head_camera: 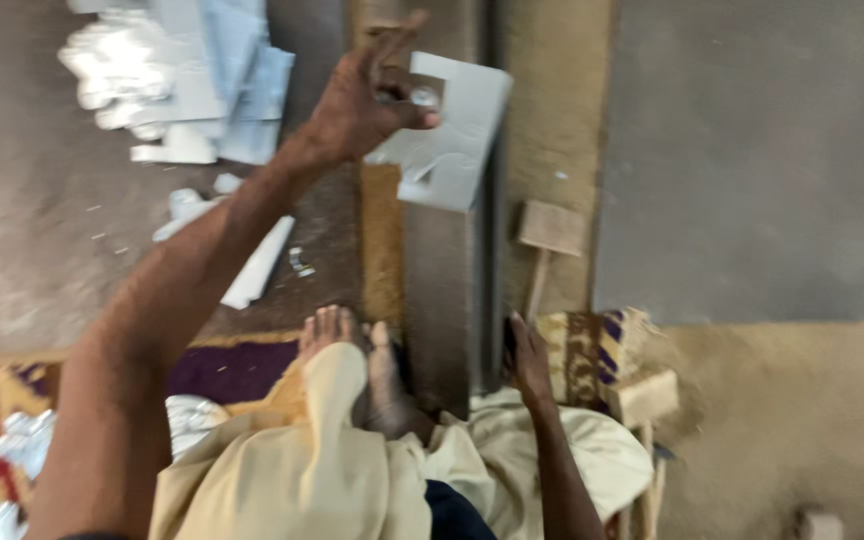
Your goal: The person sits on the floor and hammers embossed aluminum sheets flat on a metal beam using a wooden mallet, holding each sheet in place with one hand while striking. Finished pieces are set on a pile beside them and a new sheet is picked up to repeat the process.
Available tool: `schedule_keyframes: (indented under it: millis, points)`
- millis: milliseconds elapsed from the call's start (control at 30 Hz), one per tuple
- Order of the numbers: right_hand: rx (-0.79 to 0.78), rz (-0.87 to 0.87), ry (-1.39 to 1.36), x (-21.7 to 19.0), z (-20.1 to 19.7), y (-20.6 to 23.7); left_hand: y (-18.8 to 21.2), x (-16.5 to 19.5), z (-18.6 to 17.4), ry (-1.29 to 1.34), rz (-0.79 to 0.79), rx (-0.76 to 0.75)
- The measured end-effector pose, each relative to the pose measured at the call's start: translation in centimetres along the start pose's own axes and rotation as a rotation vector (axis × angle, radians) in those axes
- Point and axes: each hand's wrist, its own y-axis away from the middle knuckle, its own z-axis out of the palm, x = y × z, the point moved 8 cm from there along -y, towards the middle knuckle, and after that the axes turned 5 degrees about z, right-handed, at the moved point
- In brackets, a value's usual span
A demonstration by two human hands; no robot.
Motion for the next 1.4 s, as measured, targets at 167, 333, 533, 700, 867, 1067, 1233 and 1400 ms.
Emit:
schedule_keyframes:
  millis: [167, 333, 533, 700, 867, 1067, 1233, 1400]
  points:
    - [0.055, 0.009, -0.021, 2.7, 0.4, -1.2, 4.7, 6.3, -8.3, -0.33, 0.33, 0.16]
    - [0.069, -0.024, -0.077, 2.5, 0.7, -1.1, 10.2, 3.7, -17.3, -0.912, 0.338, 0.038]
    - [0.1, -0.048, -0.067, 1.2, 1.3, -0.5, 16.5, -5.4, -20.4, -1.002, -0.154, -0.092]
    - [0.111, -0.028, -0.017, 1.5, 1.2, -0.5, 18.5, -6.5, -19.2, -1.049, -0.39, 0.108]
    - [0.076, -0.083, -0.026, 1.6, 1.5, -0.5, 23.5, -6.1, -11.5, -1.038, -0.574, 0.011]
    - [0.111, -0.063, 0.003, 1.5, 1.4, 0.0, 28.6, -5.4, -10.6, -0.971, -0.762, 0.037]
    - [0.093, -0.085, -0.034, 1.2, 1.6, 0.1, 29.8, -5.5, -12.0, -0.967, -0.817, 0.026]
    - [0.064, -0.105, -0.073, 1.5, 1.6, -0.1, 29.2, -5.1, -12.9, -1.048, -0.874, 0.03]
